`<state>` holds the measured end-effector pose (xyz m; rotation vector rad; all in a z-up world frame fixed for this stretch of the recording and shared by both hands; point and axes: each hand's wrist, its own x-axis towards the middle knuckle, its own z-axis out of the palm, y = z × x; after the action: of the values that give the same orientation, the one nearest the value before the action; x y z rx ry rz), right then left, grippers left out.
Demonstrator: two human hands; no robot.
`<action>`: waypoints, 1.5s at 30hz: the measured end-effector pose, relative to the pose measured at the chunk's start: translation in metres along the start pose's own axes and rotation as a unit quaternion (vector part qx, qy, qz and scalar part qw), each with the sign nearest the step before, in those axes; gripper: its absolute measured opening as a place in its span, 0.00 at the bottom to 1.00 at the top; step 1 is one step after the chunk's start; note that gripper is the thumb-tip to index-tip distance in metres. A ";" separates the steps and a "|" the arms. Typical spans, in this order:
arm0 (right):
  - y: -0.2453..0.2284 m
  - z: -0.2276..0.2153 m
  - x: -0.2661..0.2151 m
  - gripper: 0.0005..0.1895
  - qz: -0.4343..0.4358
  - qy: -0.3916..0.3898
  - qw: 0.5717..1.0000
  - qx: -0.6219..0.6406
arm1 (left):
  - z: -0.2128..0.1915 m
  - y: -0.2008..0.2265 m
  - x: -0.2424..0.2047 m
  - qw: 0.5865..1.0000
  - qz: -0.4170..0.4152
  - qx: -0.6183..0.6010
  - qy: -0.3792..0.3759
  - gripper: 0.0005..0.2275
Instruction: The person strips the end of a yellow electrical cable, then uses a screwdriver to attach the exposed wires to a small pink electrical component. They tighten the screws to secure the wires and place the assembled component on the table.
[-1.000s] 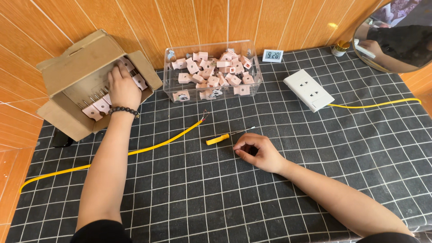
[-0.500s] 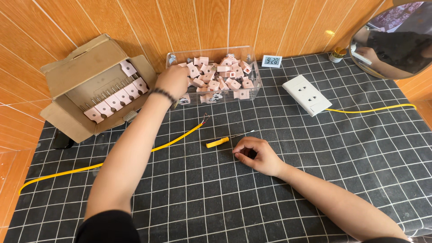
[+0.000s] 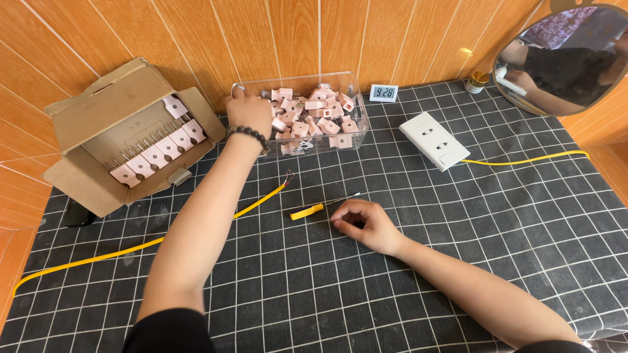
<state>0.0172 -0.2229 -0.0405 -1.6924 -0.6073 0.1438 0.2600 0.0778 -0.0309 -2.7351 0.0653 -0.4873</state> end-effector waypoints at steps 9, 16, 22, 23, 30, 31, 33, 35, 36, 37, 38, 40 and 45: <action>0.009 -0.006 0.006 0.29 0.003 0.074 0.960 0.270 | -0.123 0.082 -0.163 0.835 0.179 -0.452 0.256 0.14; -0.010 -0.002 0.009 0.21 0.015 0.107 0.942 0.318 | -0.146 0.094 -0.197 0.825 0.200 -0.486 0.208 0.12; 0.038 -0.011 0.009 0.17 0.028 0.115 0.937 0.328 | -0.150 0.085 -0.208 0.751 0.149 -0.642 0.046 0.09; 0.044 -0.012 0.009 0.18 0.036 0.121 0.934 0.335 | -0.151 0.080 -0.210 0.767 0.181 -0.616 0.009 0.13; 0.055 -0.012 0.008 0.11 0.114 0.157 0.932 0.305 | -0.158 0.063 -0.224 0.761 0.171 -0.614 -0.125 0.16; 0.052 -0.011 0.007 0.11 0.114 0.160 0.932 0.305 | -0.151 0.068 -0.224 0.760 0.173 -0.614 -0.126 0.16; 0.046 -0.009 0.007 0.12 0.103 0.145 0.952 0.248 | -0.138 0.078 -0.222 0.699 0.096 -0.688 -0.170 0.12; 0.026 -0.008 0.009 0.15 0.093 0.125 0.956 0.251 | -0.142 0.079 -0.214 0.685 0.078 -0.704 -0.171 0.11; 0.017 -0.007 0.009 0.19 0.083 0.103 0.958 0.254 | -0.143 0.080 -0.211 0.670 0.059 -0.720 -0.171 0.10; 0.020 -0.006 0.009 0.19 0.082 0.103 0.958 0.253 | -0.144 0.079 -0.208 0.670 0.060 -0.720 -0.170 0.10; 0.024 -0.005 0.008 0.22 0.086 0.091 0.961 0.246 | -0.145 0.078 -0.206 0.691 0.090 -0.700 -0.155 0.09; 0.028 -0.006 0.009 0.26 0.090 0.081 0.964 0.238 | -0.151 0.072 -0.206 0.711 0.121 -0.678 -0.139 0.07; 0.022 -0.014 0.012 0.24 0.111 0.133 0.911 0.374 | -0.142 0.048 -0.226 0.920 0.243 -0.293 -0.092 0.14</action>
<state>0.0402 -0.2313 -0.0553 -0.9964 -0.1107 0.2654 0.0001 0.0092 0.0026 -3.1463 0.9579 -0.0613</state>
